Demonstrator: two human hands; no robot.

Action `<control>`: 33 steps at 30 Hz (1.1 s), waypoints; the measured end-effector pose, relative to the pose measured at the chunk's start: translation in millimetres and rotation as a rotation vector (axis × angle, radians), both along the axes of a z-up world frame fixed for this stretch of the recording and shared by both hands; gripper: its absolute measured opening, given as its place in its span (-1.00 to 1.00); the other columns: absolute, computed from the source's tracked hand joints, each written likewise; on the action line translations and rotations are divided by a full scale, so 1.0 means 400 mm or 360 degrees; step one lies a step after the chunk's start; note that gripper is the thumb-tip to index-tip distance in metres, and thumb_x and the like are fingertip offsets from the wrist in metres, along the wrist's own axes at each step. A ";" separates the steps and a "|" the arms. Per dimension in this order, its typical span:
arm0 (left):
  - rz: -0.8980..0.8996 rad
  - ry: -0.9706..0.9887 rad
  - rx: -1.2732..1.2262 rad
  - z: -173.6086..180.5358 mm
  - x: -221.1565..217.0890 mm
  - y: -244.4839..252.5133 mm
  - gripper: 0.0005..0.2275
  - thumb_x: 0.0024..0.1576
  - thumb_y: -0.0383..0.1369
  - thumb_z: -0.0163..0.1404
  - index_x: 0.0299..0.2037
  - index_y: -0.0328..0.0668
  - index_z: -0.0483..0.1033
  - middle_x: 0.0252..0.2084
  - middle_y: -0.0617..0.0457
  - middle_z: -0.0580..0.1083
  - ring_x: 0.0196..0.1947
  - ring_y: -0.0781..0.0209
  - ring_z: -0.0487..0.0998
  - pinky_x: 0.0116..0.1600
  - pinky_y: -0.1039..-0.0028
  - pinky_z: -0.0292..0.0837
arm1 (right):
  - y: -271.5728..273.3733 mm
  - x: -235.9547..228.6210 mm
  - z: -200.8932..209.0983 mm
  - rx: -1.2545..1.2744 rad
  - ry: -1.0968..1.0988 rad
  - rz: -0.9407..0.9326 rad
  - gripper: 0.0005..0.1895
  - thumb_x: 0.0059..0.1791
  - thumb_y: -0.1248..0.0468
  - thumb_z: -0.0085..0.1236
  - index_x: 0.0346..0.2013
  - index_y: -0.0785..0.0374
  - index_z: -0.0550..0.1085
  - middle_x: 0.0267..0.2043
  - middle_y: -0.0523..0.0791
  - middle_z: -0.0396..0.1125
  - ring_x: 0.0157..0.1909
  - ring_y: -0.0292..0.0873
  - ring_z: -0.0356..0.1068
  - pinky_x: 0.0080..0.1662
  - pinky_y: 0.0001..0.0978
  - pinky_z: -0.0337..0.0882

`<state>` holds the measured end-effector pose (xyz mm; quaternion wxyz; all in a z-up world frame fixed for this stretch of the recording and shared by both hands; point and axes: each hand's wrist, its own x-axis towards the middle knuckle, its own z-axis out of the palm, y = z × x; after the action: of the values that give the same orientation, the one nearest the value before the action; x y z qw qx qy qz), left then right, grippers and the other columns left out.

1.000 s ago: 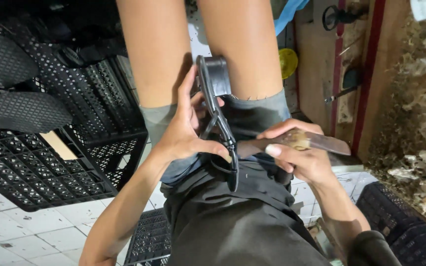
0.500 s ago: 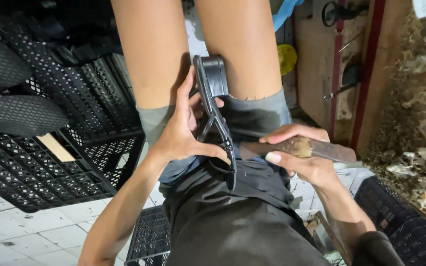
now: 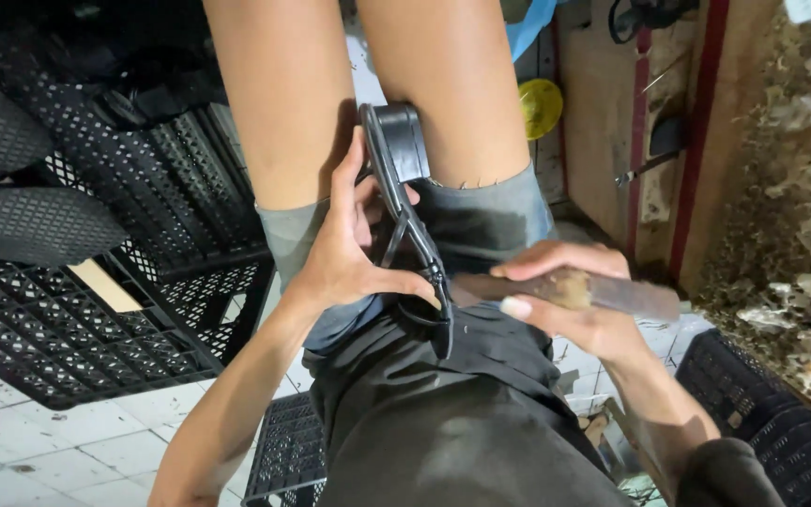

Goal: Assembling sandals by inserting straps into soles, trimming excess material with scissors, and pressing components together with a hand tool.

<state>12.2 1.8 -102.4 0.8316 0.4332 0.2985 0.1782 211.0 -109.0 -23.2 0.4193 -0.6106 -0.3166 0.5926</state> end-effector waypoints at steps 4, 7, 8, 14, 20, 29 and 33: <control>0.0007 0.0119 -0.0050 0.009 0.006 -0.006 0.12 -0.44 -0.37 0.29 0.23 -0.05 -0.43 -0.04 -0.15 0.19 -0.08 0.16 0.32 0.06 0.42 0.36 | -0.022 -0.060 -0.015 0.0485 -0.0347 0.0025 -0.87 -0.25 0.34 0.15 -0.46 0.28 0.40 -0.43 -0.06 0.39 -0.46 -0.26 0.47 -0.48 -0.70 0.50; -0.0021 0.0121 -0.0061 0.004 -0.005 0.002 0.14 -0.45 -0.34 0.28 0.23 -0.02 -0.45 -0.08 -0.12 0.21 -0.11 0.19 0.31 -0.01 0.41 0.42 | -0.023 -0.075 -0.002 0.0482 -0.0466 0.0043 -0.86 -0.25 0.32 0.13 -0.48 0.32 0.40 -0.47 -0.05 0.39 -0.53 -0.27 0.44 -0.55 -0.70 0.46; -0.0026 0.0122 -0.0063 0.007 -0.008 0.004 0.14 -0.45 -0.34 0.28 0.23 -0.02 -0.45 -0.08 -0.12 0.21 -0.11 0.19 0.31 -0.01 0.41 0.42 | -0.031 -0.059 -0.008 0.0479 -0.0466 0.0038 -0.86 -0.25 0.32 0.13 -0.48 0.32 0.40 -0.47 -0.05 0.39 -0.53 -0.27 0.44 -0.55 -0.70 0.46; -0.0069 -0.0172 -0.0398 0.014 -0.015 0.013 0.02 -0.22 -0.49 0.19 0.21 0.23 -0.51 -0.05 -0.27 0.18 -0.08 0.13 0.32 0.01 0.34 0.42 | -0.014 -0.006 -0.032 0.0043 0.0198 -0.0229 -0.81 -0.21 0.37 0.11 -0.31 0.25 0.40 -0.28 -0.05 0.37 -0.74 -0.45 0.17 -0.72 -0.74 0.20; -0.0106 -0.0105 -0.0296 0.010 -0.011 0.015 0.05 -0.23 -0.49 0.21 0.18 0.26 -0.55 -0.14 -0.21 0.27 -0.02 0.12 0.33 -0.07 0.35 0.51 | 0.024 -0.003 -0.027 -0.0183 0.0487 -0.0325 -0.80 -0.23 0.41 0.10 -0.35 0.42 0.38 -0.33 0.11 0.35 -0.79 -0.37 0.07 -0.68 -0.65 0.17; -0.0089 -0.0007 -0.0207 -0.008 -0.002 0.016 0.08 -0.37 -0.37 0.26 0.20 0.10 -0.48 -0.17 -0.20 0.26 -0.17 0.15 0.39 -0.12 0.39 0.52 | 0.101 0.013 -0.047 -0.0420 0.0502 -0.0114 -0.85 -0.29 0.43 0.14 -0.48 0.40 0.39 -0.36 0.08 0.38 -0.81 -0.41 0.06 -0.74 -0.67 0.10; -0.0165 0.0050 -0.0154 -0.007 -0.001 0.022 0.07 -0.39 -0.36 0.26 0.19 0.00 -0.45 -0.12 -0.26 0.29 -0.24 0.10 0.47 -0.11 0.34 0.49 | 0.171 0.032 -0.028 -0.0199 0.0053 0.0558 -0.83 -0.28 0.26 0.17 -0.45 0.24 0.45 -0.49 -0.15 0.41 -0.57 -0.36 0.31 -0.52 -0.60 0.30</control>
<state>12.0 10.5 -105.4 0.8548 0.4102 0.2970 0.1133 223.8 -40.8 -34.3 0.2761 -0.5610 -0.3737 0.6851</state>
